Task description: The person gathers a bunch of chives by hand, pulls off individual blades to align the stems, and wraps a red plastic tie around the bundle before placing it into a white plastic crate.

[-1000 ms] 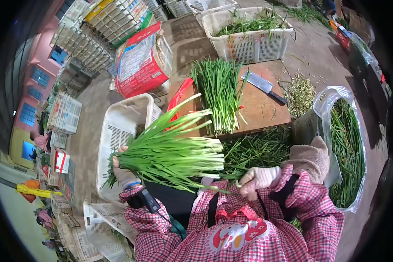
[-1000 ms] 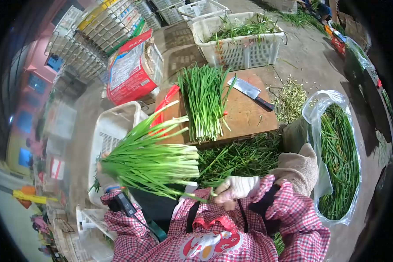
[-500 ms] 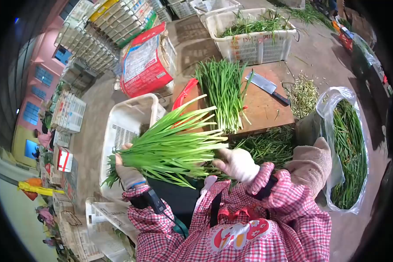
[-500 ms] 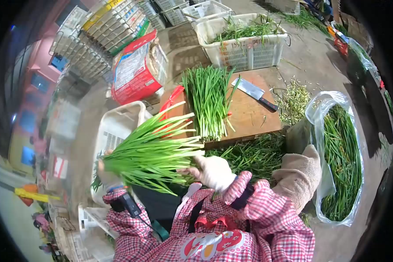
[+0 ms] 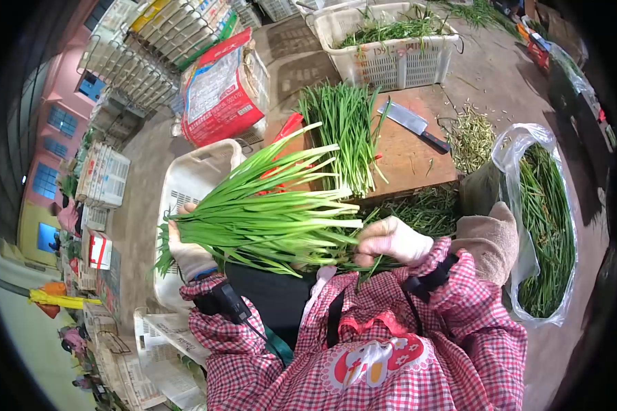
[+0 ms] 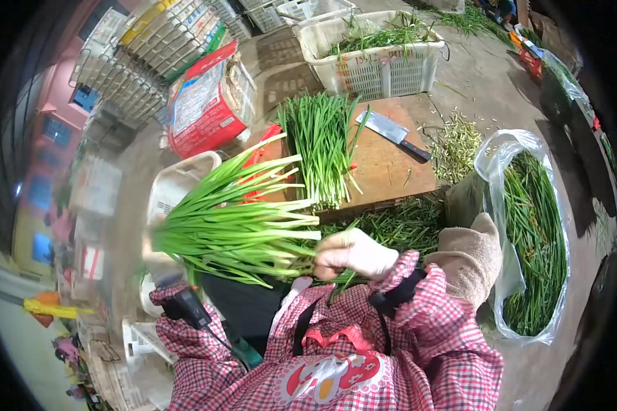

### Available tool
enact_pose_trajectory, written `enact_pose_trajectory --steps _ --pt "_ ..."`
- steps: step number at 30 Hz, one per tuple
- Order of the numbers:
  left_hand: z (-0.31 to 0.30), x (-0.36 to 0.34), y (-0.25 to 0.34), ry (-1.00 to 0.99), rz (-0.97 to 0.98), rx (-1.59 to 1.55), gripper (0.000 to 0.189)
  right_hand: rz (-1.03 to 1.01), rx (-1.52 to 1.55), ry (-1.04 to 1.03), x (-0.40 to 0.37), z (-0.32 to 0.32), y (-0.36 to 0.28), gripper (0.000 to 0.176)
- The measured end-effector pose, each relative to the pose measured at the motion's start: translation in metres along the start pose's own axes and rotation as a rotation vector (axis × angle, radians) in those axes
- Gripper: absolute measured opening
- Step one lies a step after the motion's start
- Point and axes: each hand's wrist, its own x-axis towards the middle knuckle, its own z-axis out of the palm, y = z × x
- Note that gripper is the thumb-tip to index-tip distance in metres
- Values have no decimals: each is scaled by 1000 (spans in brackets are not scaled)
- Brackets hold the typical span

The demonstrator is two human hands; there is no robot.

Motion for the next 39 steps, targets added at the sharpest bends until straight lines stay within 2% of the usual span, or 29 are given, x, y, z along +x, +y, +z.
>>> enact_pose_trajectory --steps 2,4,6,7,8,10,11,12,13,15,18,20,23,26,28,29,30,32,34,37,38,39 --pt "0 0 1 -17 -26 -34 44 157 -16 7 -27 -21 -1 13" --pt "-2 1 2 -21 -35 -61 41 191 -449 -56 -43 -60 20 15" --pt "-6 0 6 -22 -47 -107 36 400 -1351 -106 -58 -70 16 26" --pt "-10 3 7 -61 -26 -62 36 662 -1656 -167 -58 -87 43 36" --pt "-8 2 7 -66 -31 -61 36 743 -1747 -337 -60 -68 13 40" --pt "-4 -1 10 -12 -41 -114 35 412 -1558 25 -56 -36 -2 50" --pt "-9 2 11 4 -58 -153 35 240 -1561 82 -47 -25 2 58" --pt "-9 1 11 4 -56 -150 35 -181 -1464 217 -42 -14 13 58" --pt "-8 -1 11 5 -44 -134 36 -233 -1348 225 -30 -2 18 58" --pt "-12 2 11 -12 -25 -130 36 -529 -1216 272 -4 18 26 65" --pt "-12 -3 10 24 -32 -126 37 -708 -1117 305 23 44 30 55" --pt "-19 0 12 16 -13 -126 38 -729 -1074 327 39 51 38 25" --pt "-10 -6 13 38 2 -90 37 -811 -965 431 38 54 44 16" --pt "-7 -9 13 10 20 -82 37 -635 -879 540 35 51 49 10" --pt "-11 -2 14 35 19 -102 37 -417 -425 657 35 50 56 8" --pt "-11 -2 14 21 1 -115 37 -359 11 631 44 39 77 12" --pt "-8 -2 14 7 -14 -130 37 -289 307 630 44 32 76 15" --pt "3 -11 7 41 -16 -140 37 -312 741 651 45 29 85 18" --pt "9 -15 3 79 -21 -147 38 -282 774 702 43 22 91 15" --pt "14 -21 0 18 24 -67 40 -439 993 695 44 -19 139 13" --pt "18 -26 2 19 27 -68 40 -320 944 947 32 -19 126 5" --pt "21 -29 3 18 44 -30 41 -212 665 1029 27 -29 131 6"
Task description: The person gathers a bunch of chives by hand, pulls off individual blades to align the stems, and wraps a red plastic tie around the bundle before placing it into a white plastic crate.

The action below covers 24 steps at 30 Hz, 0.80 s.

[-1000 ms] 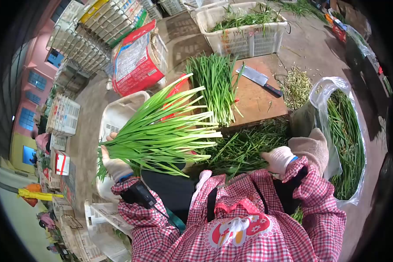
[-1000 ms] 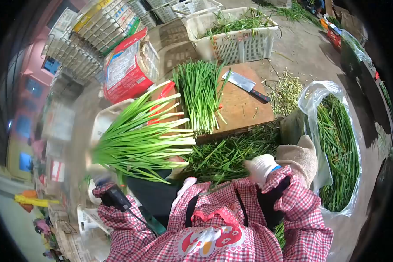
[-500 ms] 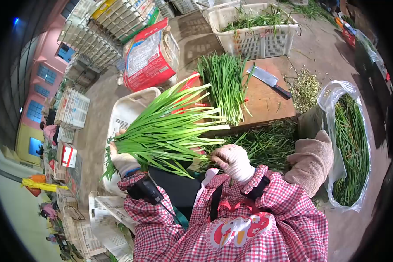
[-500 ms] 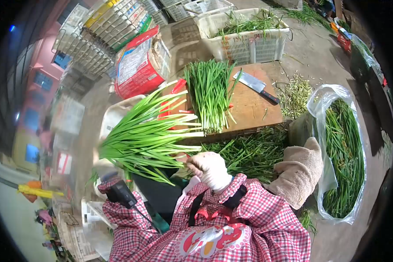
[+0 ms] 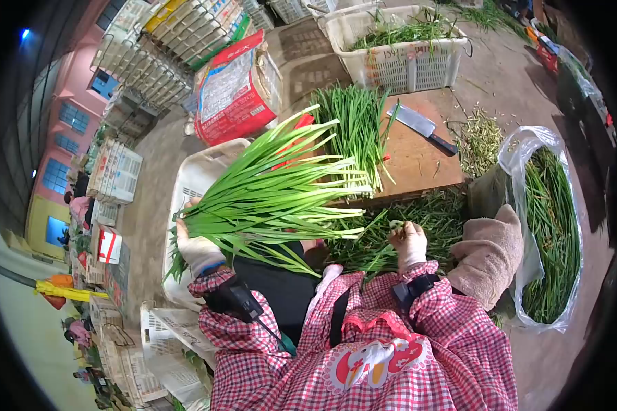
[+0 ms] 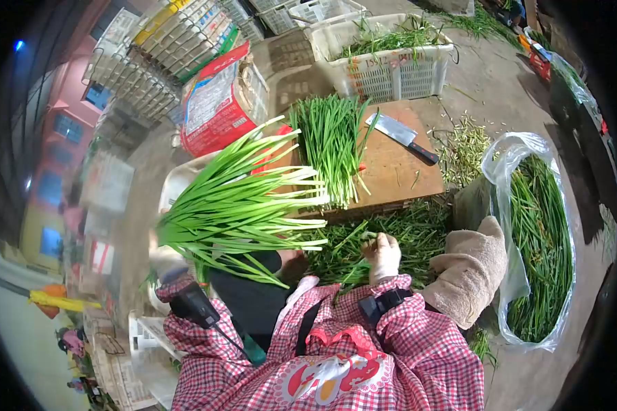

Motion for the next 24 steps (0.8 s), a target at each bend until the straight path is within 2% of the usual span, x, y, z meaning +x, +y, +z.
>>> enact_pose_trajectory --steps 1,2,3,5,7,9,10,11,12,13,14,15,16,17,19,21,23,24 --pt "3 -1 1 -5 17 37 42 -64 -280 41 11 -17 1 14" --pt "4 0 1 -2 11 13 43 -342 -619 -76 11 -16 8 40" --pt "-1 4 3 -6 12 15 43 -567 -1044 -198 6 -23 12 58" --pt "-15 17 5 -111 -41 -37 43 -757 -1321 -518 -8 0 10 65" --pt "0 7 1 -60 -16 -30 41 -1077 -1292 -607 -41 45 5 66" --pt "3 5 2 -58 -40 -68 39 -1092 -1357 -679 -46 79 16 69" --pt "-3 8 1 -172 -58 -157 37 -977 -1166 -702 -43 84 36 69" --pt "-1 7 1 -172 -55 -154 37 -861 -978 -719 -33 88 63 69" --pt "2 6 0 -131 -51 -168 37 -848 -958 -737 -22 94 86 58" --pt "5 5 -1 -90 -46 -184 36 -684 -654 -783 -13 99 100 43" --pt "11 3 0 -7 -73 -204 37 -773 -894 -802 -13 102 91 38" --pt "14 -1 -1 -10 -67 -208 37 -863 -1135 -811 -14 105 76 34" --pt "16 -6 -2 -18 -70 -198 37 -781 -999 -829 -18 102 71 32" --pt "18 -9 -2 -30 -73 -190 38 -913 -968 -926 -9 94 74 31" --pt "18 -7 -5 -41 -77 -156 36 -1043 -1174 -837 -26 81 55 30" --pt "23 -10 -11 -40 -58 -182 34 -928 -1212 -899 -24 57 57 31" --pt "31 -11 -7 -34 -102 -283 34 -581 -1405 -1004 -25 29 36 34" --pt "34 -12 -6 -22 -153 -370 34 -503 -1547 -1048 -27 17 18 33"
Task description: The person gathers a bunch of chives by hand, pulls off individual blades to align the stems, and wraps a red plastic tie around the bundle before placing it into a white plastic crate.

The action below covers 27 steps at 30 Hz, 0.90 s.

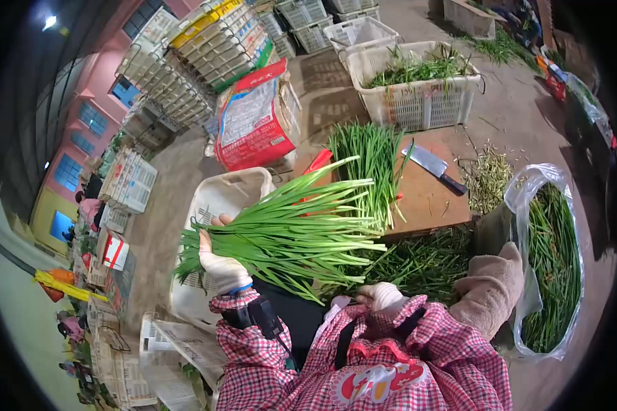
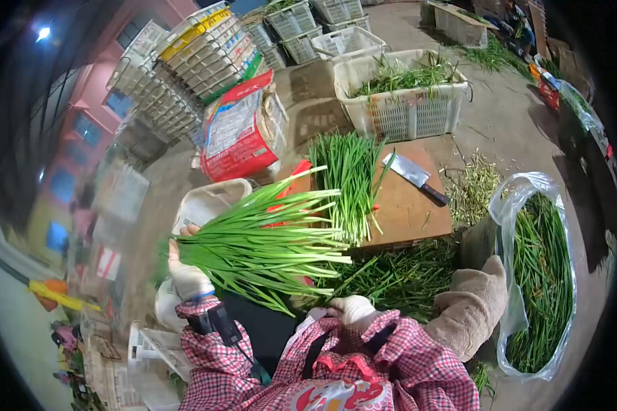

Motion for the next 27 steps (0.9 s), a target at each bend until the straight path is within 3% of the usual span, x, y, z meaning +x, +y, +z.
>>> enact_pose_trajectory --steps 3,4,7,9,13,15,17,19,20,21,22,23,24,25,26,27 --pt "-4 8 0 -136 45 140 34 149 -303 -422 -27 -39 -1 33" --pt "-4 8 -2 -108 114 243 35 118 -194 -297 -40 -51 -6 32" --pt "-1 5 -6 -174 70 216 35 42 153 157 -51 -82 -44 24" --pt "-3 9 -6 -139 62 182 35 24 394 360 -43 -94 -63 28" --pt "-11 18 -4 -292 -2 226 34 -196 203 890 -25 -121 -87 36" --pt "-4 16 -11 -332 -7 234 33 -220 390 958 -28 -128 -98 44" --pt "7 5 -12 -276 -33 227 33 -369 320 1138 -29 -142 -113 48" --pt "23 -5 -16 -555 -108 303 34 -472 271 1225 -33 -156 -120 51" --pt "31 -13 -18 -443 -79 399 35 -483 228 1301 -30 -160 -118 54" --pt "28 -3 -15 -481 -97 392 36 -495 183 1376 -27 -160 -116 56" --pt "26 3 -14 -510 -95 407 36 -360 155 1372 -27 -156 -121 62" --pt "24 8 -13 -539 -89 422 36 -267 -46 1237 -24 -148 -123 63" --pt "16 22 -11 -595 -70 421 35 -384 -121 957 -1 -111 -98 66" --pt "15 19 -14 -605 -92 428 35 -258 -294 348 2 -96 -102 71" --pt "16 19 -18 -580 -94 406 37 -418 -151 256 2 -50 -77 74" --pt "20 21 -22 -552 -95 386 41 -276 -85 67 -12 -37 -83 71"
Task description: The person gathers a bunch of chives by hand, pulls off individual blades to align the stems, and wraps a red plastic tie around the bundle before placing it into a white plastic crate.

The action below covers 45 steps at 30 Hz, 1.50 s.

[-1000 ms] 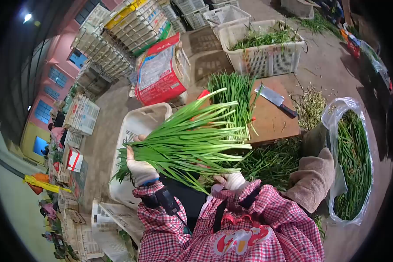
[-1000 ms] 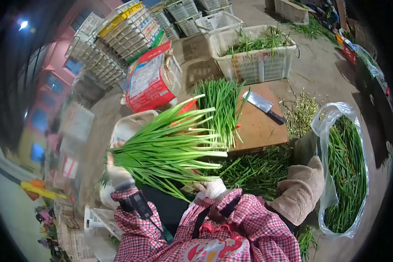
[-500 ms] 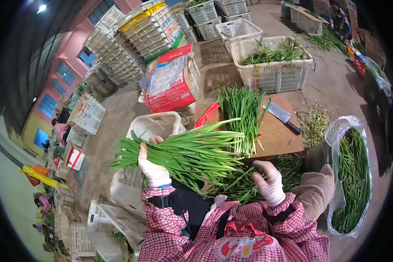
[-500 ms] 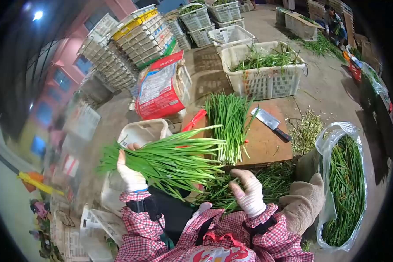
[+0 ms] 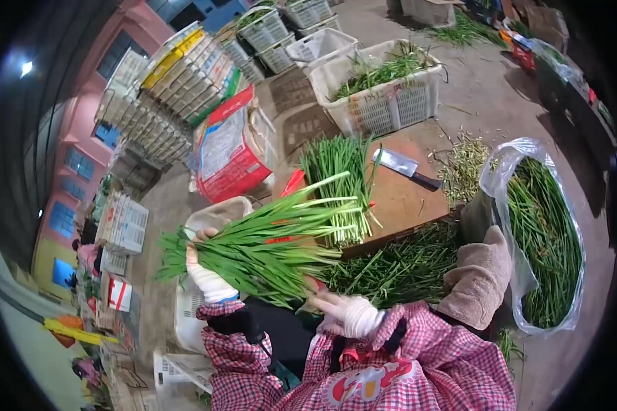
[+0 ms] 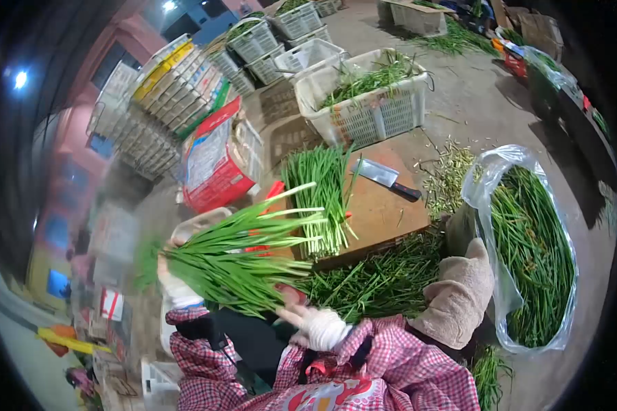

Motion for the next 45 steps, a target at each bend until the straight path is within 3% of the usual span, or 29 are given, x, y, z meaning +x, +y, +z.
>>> enact_pose_trajectory --steps 2,4,5,6,9,12,16,20,22,26,28,30,32,34,36,38,42,43,44,45 --pt "-3 -3 0 2 1 -80 37 44 237 94 -24 4 -15 69" --pt "-35 9 5 -58 76 72 34 88 100 52 -34 -8 -7 66" --pt "11 -9 3 72 51 275 34 127 120 128 -40 -13 -7 63" --pt "6 -5 4 66 46 276 34 150 114 156 -42 -20 -3 58" --pt "-34 0 12 -24 81 48 44 139 196 285 -50 -39 -4 55" --pt "-43 -1 15 44 52 -5 34 154 440 430 -54 -57 -11 38" --pt "-24 -7 17 -27 -22 -82 31 215 744 477 -63 -94 -20 21" --pt "-2 -12 10 83 17 -43 35 327 790 695 -58 -111 -9 20" --pt "11 -14 8 93 7 136 46 269 1066 853 -44 -114 -7 23" --pt "26 -17 6 143 35 196 47 322 1581 657 -34 -135 -16 35" --pt "18 -14 9 58 18 229 47 342 1455 748 -25 -132 -21 34" --pt "33 -15 6 113 26 220 47 217 845 967 -17 -122 -21 29" --pt "42 -16 4 144 16 191 47 -12 -20 1028 -18 -145 -24 32" --pt "45 -15 4 112 -39 26 45 45 -203 868 -13 -148 -14 33" --pt "49 -13 5 106 6 182 44 85 -301 767 -7 -147 -14 30" --pt "54 -15 8 40 -70 150 28 108 -375 720 -3 -144 -10 27" --pt "68 -14 0 89 -46 95 44 114 -349 671 3 -134 3 19" --pt "59 -10 5 54 -43 186 45 72 -332 714 2 -131 5 17" --pt "75 -13 1 91 -78 53 44 23 -309 757 2 -129 8 15" --pt "67 -9 1 105 -46 132 42 85 -349 676 0 -129 8 17"
